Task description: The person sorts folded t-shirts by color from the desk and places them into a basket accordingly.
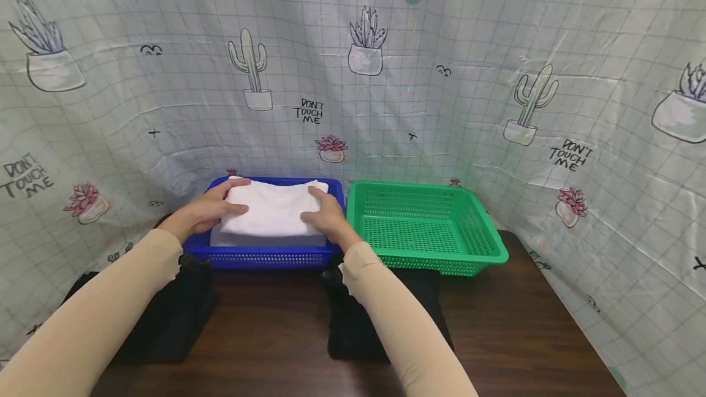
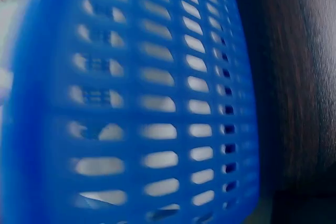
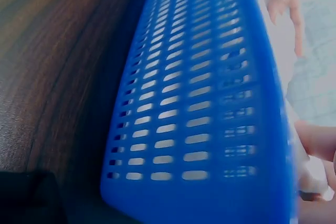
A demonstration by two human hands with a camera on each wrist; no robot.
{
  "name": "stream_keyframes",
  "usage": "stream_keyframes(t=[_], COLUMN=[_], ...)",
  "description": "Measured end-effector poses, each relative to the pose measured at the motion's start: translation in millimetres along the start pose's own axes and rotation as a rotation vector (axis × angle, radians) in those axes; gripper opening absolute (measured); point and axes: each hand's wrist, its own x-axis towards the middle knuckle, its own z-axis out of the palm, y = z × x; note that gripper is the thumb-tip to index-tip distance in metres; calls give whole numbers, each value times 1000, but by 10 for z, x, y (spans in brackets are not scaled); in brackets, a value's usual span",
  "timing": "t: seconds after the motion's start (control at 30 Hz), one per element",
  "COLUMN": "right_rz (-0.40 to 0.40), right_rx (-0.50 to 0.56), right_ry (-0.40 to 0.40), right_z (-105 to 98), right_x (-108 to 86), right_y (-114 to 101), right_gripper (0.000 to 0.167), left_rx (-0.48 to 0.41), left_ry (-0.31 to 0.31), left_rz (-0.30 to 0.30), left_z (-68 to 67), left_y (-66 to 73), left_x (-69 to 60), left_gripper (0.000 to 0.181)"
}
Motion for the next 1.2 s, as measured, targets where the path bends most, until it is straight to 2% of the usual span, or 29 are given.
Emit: stream_keyframes(t=[0.27,0.4,0.53,0.67,0.8,0.93,1.07,1.2], right_rz=[67,107,174,218,201,195,221,233], right_rx=[-47,-132,-237,-313,-384,-454,-493,-489], right_ry=[-36,-20,-31,-27,-29,-42,-70,-103], right_z=[147,222,276,301,304,294,297,318], right_x=[80,100,121,140,151,158,158,152], right_y=[115,145,174,189,182,184,202,199], right_gripper=[75,74,73,72,70,69,68,68], left_rx=[75,125,197,261,313,375,434,462], left_ry=[37,60,50,39,45,20,-18,-35], left_rz=[-50,-56,-76,-106,-142,-137,-133,-158], left_z=[-73,-83,-89,-75,-69,-56,-36,-40], left_y=[-236,-335,-425,-463,-455,-445,-464,-490], left_x=[114,125,151,198,219,215,202,182], left_gripper=[84,81,78,76,73,72,73,73])
